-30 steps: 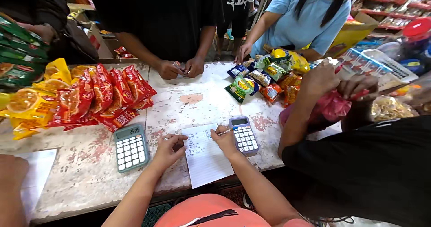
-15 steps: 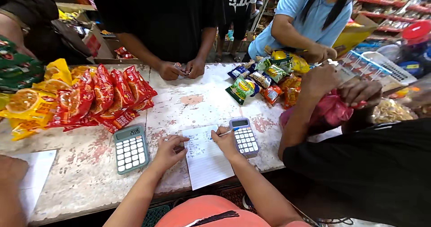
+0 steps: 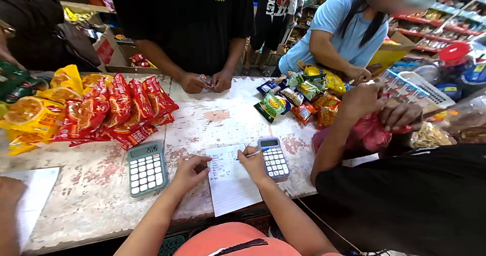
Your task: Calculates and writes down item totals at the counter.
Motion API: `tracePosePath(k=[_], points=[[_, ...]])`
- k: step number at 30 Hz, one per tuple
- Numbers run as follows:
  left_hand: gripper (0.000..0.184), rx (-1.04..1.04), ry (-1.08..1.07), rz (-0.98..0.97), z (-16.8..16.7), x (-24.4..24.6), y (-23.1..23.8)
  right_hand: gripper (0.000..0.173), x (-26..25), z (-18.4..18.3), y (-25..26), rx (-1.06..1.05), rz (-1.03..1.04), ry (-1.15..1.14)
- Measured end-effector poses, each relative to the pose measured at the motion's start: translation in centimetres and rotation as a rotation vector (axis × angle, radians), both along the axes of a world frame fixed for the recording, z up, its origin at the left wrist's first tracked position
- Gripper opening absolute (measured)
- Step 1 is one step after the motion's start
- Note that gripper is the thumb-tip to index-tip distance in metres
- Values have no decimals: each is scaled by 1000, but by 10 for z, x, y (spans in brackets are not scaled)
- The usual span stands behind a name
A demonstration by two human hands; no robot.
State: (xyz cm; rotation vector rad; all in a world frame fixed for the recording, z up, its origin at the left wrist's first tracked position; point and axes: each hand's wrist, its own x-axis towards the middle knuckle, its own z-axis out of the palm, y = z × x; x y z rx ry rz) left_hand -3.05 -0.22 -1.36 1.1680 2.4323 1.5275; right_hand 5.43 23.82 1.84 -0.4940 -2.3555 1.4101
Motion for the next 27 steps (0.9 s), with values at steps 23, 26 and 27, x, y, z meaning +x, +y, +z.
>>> tracePosePath(k=[23,26,27], points=[[29,-64,-5,24,2,1,1,29,2,4,2,28,27,-57],[30,-54,-7,13,1,0,1,30,1,1,2,36,11,-30],[31,-53,-6,0,1,0,1,29,1,1,2,43,8,-27]])
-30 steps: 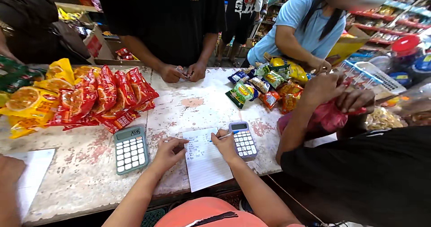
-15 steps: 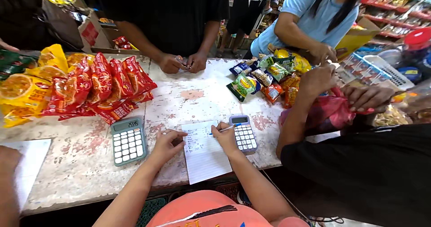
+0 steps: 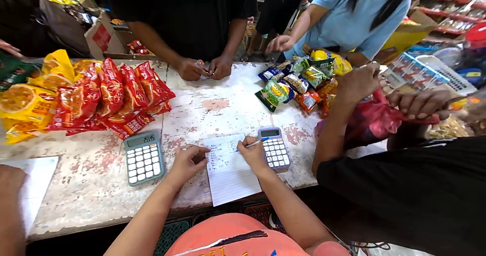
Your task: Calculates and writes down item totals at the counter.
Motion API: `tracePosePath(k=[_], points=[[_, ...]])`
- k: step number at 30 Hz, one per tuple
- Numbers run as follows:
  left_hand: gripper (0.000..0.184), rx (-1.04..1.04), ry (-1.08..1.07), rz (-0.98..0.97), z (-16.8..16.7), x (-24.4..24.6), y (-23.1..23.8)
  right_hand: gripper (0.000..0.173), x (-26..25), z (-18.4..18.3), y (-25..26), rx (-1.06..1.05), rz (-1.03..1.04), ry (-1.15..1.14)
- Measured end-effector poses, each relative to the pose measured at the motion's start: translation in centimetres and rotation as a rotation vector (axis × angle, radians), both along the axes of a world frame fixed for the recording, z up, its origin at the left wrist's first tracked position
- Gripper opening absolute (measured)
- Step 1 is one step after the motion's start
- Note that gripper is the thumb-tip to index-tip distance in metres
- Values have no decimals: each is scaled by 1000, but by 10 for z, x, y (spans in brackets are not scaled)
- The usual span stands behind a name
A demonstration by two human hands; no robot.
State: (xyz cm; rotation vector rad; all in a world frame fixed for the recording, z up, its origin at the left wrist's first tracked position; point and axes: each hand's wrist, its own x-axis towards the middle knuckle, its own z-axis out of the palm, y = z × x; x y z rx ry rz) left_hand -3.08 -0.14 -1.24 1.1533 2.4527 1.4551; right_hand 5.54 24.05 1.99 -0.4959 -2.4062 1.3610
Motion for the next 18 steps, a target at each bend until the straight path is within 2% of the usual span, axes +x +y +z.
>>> tracePosePath(k=[11,15,18], points=[[40,-106,56,-21,8,1,1,25,5,5,-14,-152,8,-13],[43,-120,51,-15,9,1,0,27,6,10,-18,-31,17,-98],[44,-127,51,-19,9,1,1,27,8,10,-19,45,15,-70]])
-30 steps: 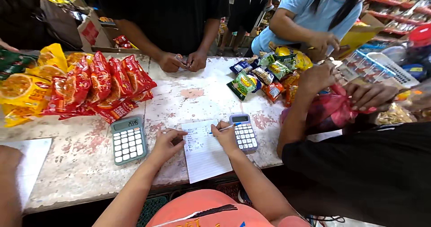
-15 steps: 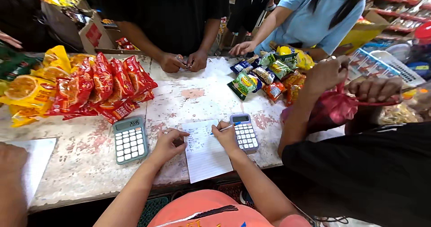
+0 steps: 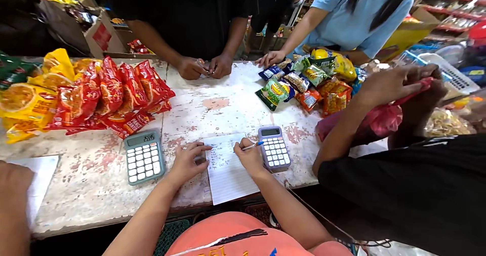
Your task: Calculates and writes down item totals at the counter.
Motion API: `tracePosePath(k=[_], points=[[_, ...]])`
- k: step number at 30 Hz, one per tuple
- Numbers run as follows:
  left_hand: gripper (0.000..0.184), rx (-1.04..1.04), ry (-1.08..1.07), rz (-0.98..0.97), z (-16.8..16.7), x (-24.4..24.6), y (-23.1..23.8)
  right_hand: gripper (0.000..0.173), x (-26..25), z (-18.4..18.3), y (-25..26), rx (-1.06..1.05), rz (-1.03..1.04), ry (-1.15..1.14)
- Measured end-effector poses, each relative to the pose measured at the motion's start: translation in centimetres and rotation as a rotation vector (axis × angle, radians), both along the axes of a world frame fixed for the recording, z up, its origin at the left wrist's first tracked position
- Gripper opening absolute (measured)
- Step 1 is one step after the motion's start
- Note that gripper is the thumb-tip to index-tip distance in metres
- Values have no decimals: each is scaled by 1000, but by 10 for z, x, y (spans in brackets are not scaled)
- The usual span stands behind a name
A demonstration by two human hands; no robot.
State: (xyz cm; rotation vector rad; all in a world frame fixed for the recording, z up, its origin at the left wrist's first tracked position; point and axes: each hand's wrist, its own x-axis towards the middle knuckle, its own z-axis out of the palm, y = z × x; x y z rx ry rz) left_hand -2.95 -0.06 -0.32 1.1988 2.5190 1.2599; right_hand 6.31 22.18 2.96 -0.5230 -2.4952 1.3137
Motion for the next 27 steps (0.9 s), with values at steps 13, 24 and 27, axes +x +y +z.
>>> tracePosePath(k=[13,24,27], points=[[41,41,1,-4,-1,0,0,28,-1,2,2,59,14,-31],[42,43,16,0,-2,0,0,26,-2,-15,16,-156,-51,140],[42,44,21,-1,-2,0,-1,28,-3,-11,16,-152,-35,87]])
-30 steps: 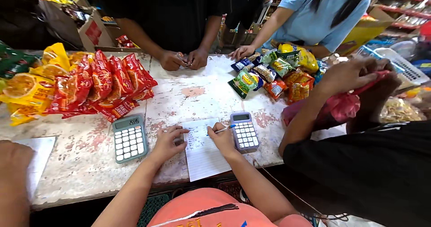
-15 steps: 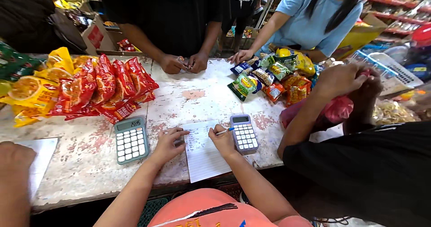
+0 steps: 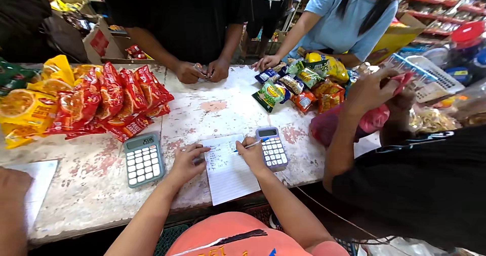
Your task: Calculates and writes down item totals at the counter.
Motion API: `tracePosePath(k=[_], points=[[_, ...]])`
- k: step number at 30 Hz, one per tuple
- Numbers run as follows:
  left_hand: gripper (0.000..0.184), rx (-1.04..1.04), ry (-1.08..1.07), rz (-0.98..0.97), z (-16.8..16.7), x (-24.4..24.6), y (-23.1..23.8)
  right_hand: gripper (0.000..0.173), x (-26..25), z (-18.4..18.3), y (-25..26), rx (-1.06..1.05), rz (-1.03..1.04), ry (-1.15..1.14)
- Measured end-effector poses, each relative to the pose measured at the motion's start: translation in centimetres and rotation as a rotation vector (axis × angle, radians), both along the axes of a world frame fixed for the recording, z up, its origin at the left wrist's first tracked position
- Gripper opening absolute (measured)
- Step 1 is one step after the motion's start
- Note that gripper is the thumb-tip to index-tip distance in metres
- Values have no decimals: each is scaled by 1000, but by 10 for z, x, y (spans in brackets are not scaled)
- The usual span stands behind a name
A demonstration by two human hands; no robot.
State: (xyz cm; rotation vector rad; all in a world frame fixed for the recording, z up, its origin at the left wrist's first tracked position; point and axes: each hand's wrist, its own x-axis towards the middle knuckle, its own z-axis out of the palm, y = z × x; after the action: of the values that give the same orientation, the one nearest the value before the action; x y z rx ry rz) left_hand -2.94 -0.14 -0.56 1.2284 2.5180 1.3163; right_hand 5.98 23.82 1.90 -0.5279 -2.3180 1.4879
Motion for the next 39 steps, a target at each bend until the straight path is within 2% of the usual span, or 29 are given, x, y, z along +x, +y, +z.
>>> tracePosePath(k=[8,14,25,33,39], points=[[42,-17,-18,2,3,-1,0,26,-2,-4,-2,-57,-10,72],[42,-1,-15,-9,2,-2,1,31,5,5,-11,258,1,-75],[40,20,17,-4,-1,-1,0,25,4,7,-7,121,15,-52],[40,26,22,-4,-1,0,0,27,1,4,-3,132,-20,-35],[51,-17,27,-42,1,-1,-1,25,2,7,-4,161,-49,-65]])
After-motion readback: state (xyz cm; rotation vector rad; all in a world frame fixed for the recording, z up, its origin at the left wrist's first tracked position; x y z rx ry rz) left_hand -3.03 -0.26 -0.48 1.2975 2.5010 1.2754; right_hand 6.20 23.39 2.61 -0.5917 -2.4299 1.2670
